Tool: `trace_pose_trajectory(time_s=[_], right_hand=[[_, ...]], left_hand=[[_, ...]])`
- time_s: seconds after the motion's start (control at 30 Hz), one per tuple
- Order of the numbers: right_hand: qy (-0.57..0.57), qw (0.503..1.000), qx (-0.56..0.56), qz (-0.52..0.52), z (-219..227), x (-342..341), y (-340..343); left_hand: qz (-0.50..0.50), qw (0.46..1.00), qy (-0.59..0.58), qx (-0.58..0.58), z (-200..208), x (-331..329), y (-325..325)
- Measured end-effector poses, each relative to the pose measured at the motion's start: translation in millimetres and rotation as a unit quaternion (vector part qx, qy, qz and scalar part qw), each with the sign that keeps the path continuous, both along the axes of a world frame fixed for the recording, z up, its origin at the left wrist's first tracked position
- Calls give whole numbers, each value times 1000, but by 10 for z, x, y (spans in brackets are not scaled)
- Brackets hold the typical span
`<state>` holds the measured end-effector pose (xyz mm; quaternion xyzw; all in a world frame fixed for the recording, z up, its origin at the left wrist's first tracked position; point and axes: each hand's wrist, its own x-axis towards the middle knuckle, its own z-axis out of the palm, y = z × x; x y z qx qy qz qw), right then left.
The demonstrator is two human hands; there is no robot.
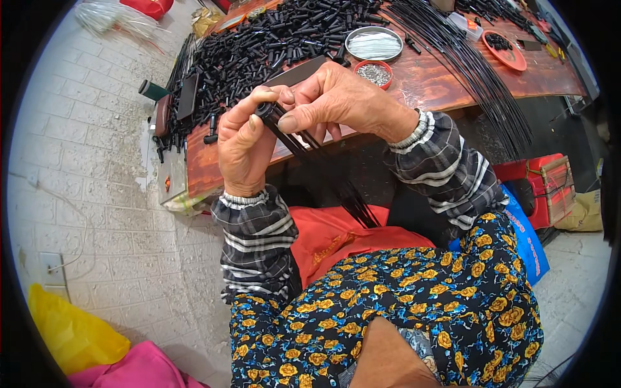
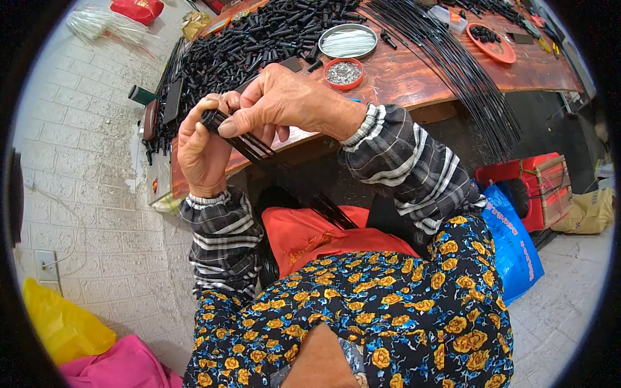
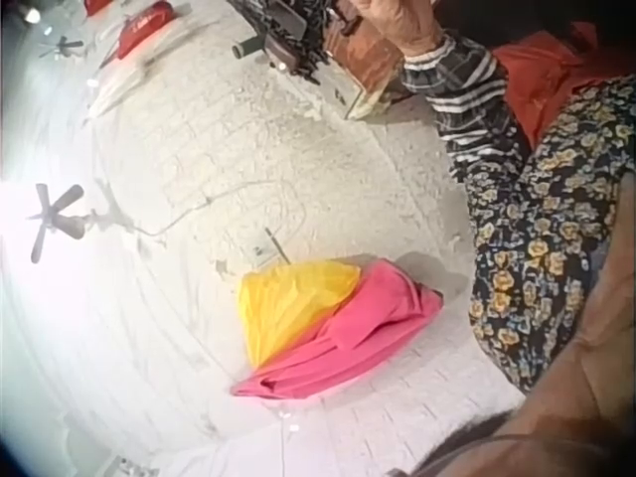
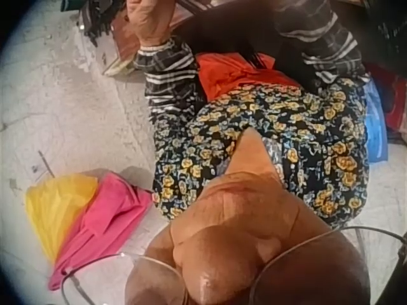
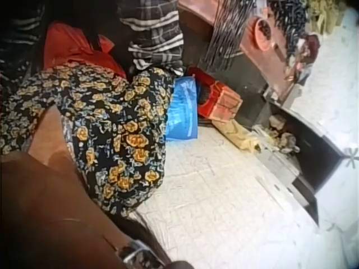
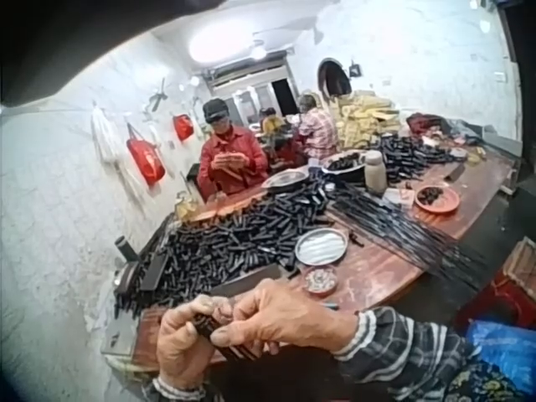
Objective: Trimming and assembling small plastic parts onto bundles of black strips at a workbench.
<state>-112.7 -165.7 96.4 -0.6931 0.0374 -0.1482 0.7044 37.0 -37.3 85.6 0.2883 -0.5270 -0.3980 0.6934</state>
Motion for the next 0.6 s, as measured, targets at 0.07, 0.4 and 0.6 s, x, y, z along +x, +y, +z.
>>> trace_pose_trajectory(time_s=[0.07, 0.4, 0.6], right_hand=[[4, 1000, -3, -3, 27, -26, 24], [14, 998, 16, 51, 73, -109, 164], [-32, 988, 54, 141, 63, -51, 187]], left_hand=[[-5, 1000, -18, -12, 3, 7, 5], [-29, 991, -123, -50, 81, 23, 72], [-107, 985, -111, -81, 95, -36, 47]])
